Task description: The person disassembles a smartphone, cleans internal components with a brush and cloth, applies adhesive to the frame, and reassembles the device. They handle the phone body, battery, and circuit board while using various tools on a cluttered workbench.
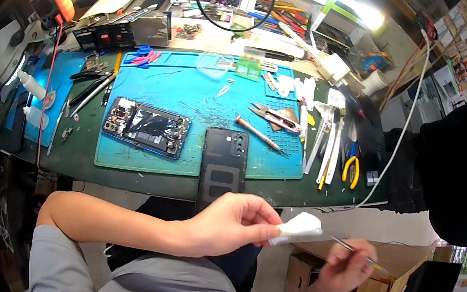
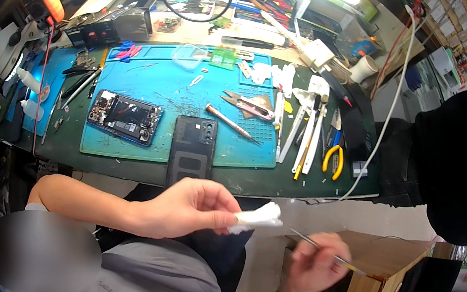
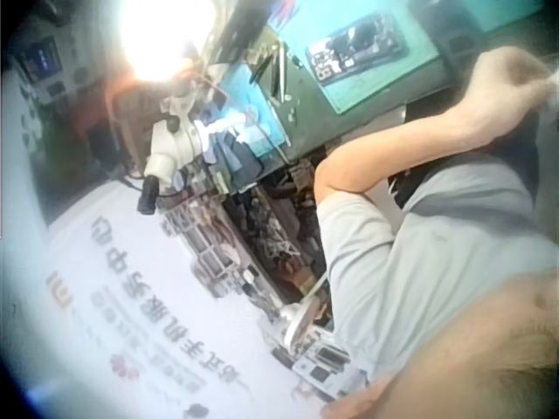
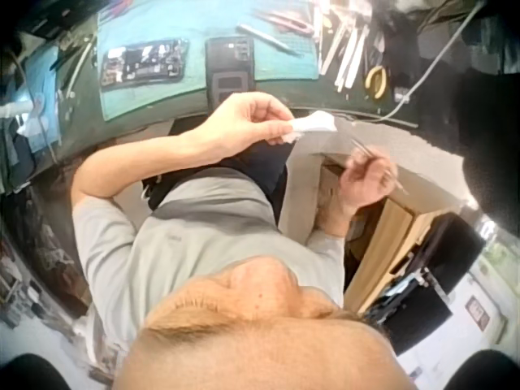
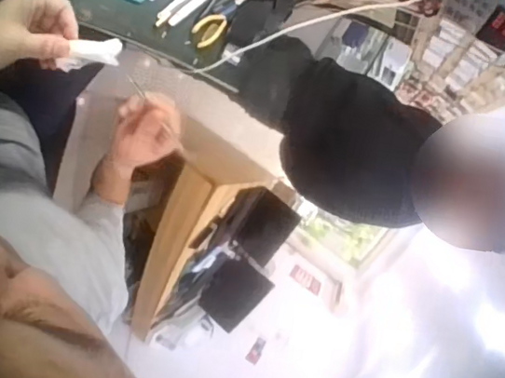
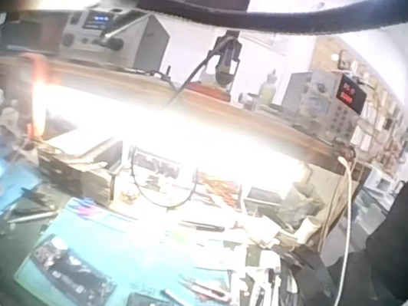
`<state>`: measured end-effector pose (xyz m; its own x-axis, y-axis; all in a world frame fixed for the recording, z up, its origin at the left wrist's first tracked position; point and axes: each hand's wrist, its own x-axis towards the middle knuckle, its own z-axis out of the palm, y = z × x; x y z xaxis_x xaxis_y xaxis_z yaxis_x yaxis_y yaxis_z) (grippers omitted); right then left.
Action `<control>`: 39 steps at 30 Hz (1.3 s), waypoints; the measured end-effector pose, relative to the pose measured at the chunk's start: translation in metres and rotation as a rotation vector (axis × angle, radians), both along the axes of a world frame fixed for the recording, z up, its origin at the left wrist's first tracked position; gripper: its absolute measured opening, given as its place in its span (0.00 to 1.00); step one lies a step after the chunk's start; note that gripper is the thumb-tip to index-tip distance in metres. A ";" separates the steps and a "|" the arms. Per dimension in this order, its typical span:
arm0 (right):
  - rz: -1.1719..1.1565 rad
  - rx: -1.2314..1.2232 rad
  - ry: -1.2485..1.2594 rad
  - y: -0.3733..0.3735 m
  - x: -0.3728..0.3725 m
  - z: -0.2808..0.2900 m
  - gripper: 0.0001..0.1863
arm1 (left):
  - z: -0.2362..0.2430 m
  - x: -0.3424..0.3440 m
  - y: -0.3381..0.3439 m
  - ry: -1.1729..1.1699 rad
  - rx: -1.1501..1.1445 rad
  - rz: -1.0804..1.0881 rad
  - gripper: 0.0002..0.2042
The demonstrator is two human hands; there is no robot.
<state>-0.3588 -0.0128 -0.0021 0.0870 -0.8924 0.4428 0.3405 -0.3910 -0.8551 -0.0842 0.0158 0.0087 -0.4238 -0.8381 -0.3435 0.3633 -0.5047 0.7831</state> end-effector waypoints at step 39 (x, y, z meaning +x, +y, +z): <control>-0.095 -0.537 1.183 -0.230 0.088 0.034 0.07 | -0.058 0.130 0.052 -1.230 -1.295 0.620 0.19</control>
